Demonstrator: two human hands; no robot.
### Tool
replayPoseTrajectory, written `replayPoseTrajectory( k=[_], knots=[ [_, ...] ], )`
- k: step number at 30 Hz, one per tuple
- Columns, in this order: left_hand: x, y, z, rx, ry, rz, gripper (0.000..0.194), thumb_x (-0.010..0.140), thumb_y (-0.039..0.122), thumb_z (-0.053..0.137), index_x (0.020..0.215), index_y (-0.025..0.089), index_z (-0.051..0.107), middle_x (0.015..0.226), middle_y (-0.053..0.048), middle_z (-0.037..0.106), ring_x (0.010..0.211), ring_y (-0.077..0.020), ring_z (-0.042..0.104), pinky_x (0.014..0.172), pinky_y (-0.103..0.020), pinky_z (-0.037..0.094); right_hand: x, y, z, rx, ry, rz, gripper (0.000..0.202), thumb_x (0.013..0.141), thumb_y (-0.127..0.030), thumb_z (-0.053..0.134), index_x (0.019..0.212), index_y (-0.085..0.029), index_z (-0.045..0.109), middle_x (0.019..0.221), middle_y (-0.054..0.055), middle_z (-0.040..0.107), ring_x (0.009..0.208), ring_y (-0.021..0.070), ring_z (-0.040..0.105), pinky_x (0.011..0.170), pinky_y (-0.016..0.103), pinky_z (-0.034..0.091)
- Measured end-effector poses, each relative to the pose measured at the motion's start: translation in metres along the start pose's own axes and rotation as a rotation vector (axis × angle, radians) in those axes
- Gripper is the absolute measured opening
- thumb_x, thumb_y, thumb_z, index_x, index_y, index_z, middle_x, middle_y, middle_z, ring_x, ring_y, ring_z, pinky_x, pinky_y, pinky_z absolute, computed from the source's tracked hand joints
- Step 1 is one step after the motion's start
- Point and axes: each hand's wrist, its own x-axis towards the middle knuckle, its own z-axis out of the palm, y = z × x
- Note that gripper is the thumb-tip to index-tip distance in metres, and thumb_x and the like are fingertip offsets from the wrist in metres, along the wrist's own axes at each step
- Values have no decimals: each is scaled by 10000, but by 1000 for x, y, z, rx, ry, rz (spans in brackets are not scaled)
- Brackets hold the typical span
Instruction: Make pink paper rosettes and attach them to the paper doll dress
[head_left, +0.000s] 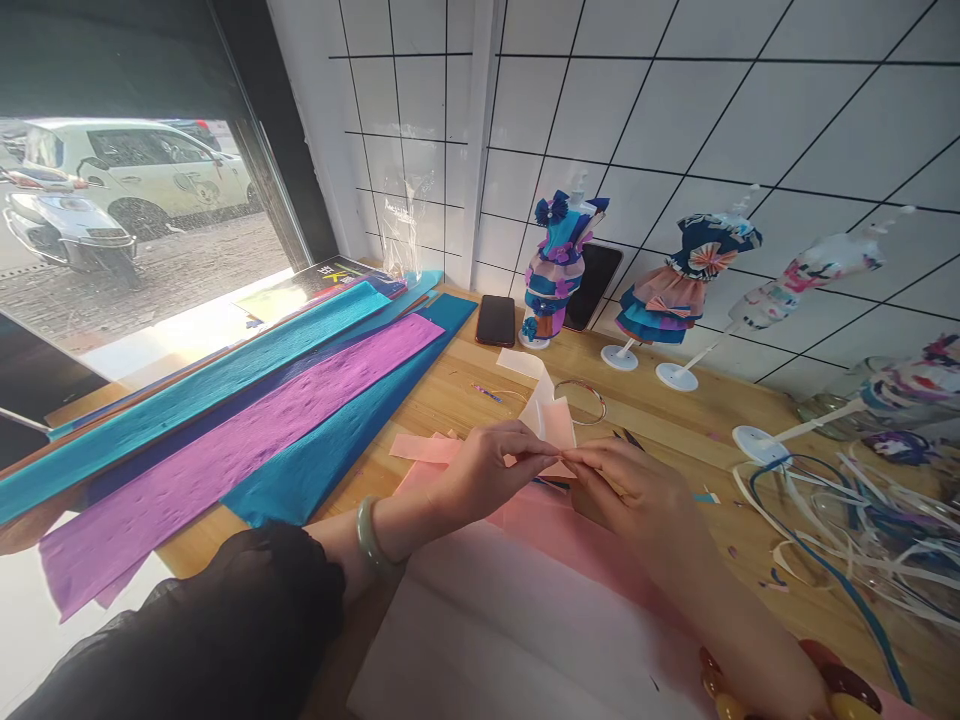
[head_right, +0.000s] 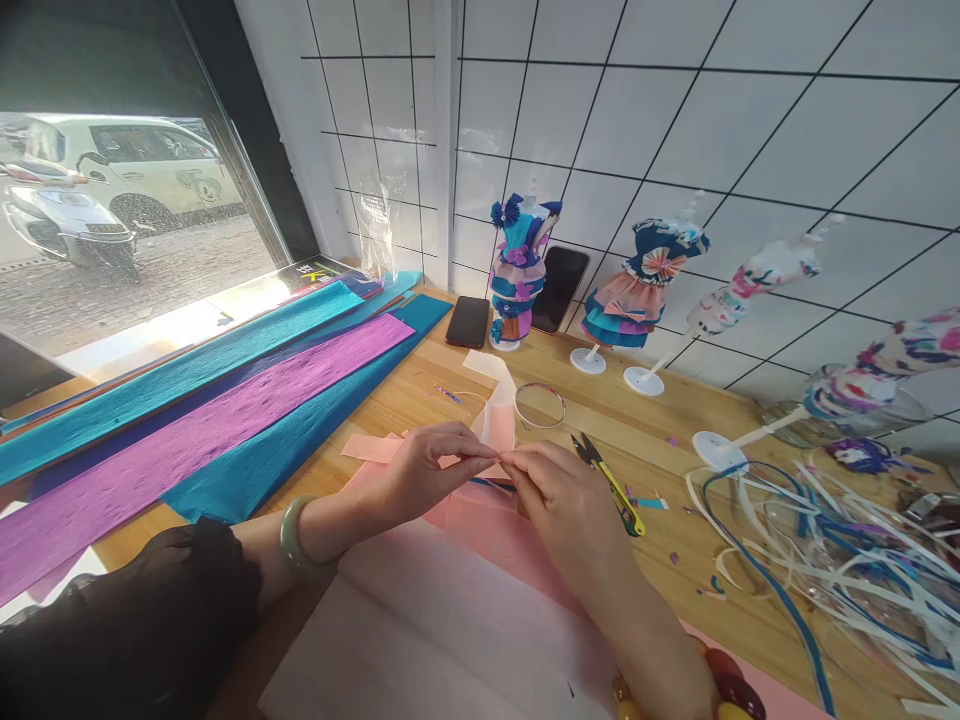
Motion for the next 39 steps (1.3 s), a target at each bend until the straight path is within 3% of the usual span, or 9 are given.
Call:
replayPoseTrajectory(
  k=[3,10,17,20,27,39],
  knots=[
    [0,0,0,-16,5,5,152,808,219,570,845,163,706,779,-44,668,729,-121,588,656,-214,446,0,0,0,2,1,29,169,864,-230,487,883,-197,652,847,36,680,778,170,624,667,292,492],
    [0,-1,1,-138,49,-83,113,764,245,617,743,153,678,738,-34,661,718,-123,590,662,-217,449,1,-4,-1,121,-17,247,173,840,-308,523,850,-236,681,886,20,695,827,183,634,722,306,486],
    [1,-6,3,-314,42,-205,159,716,301,665,729,143,676,733,-37,658,712,-129,590,643,-220,455,7,-16,-5,314,-24,595,194,747,-366,593,790,-221,716,866,37,730,799,217,667,678,306,518],
    [2,-8,4,-464,19,-257,174,687,305,693,727,137,676,724,-36,661,711,-131,600,647,-222,470,8,-17,-5,397,-34,677,204,724,-375,620,792,-210,719,846,42,740,781,217,679,687,303,526],
    [3,-8,4,-610,-17,-317,191,654,296,724,742,131,685,757,-44,694,732,-139,637,705,-239,505,9,-15,-4,537,-9,740,156,689,-348,670,755,-213,712,790,36,746,755,198,691,693,280,535],
    [3,-8,5,-558,0,-327,204,654,314,722,724,128,673,726,-40,692,701,-138,636,670,-242,503,7,-15,-3,416,20,657,148,689,-347,662,733,-215,713,779,40,742,711,210,688,637,301,543]
  ],
)
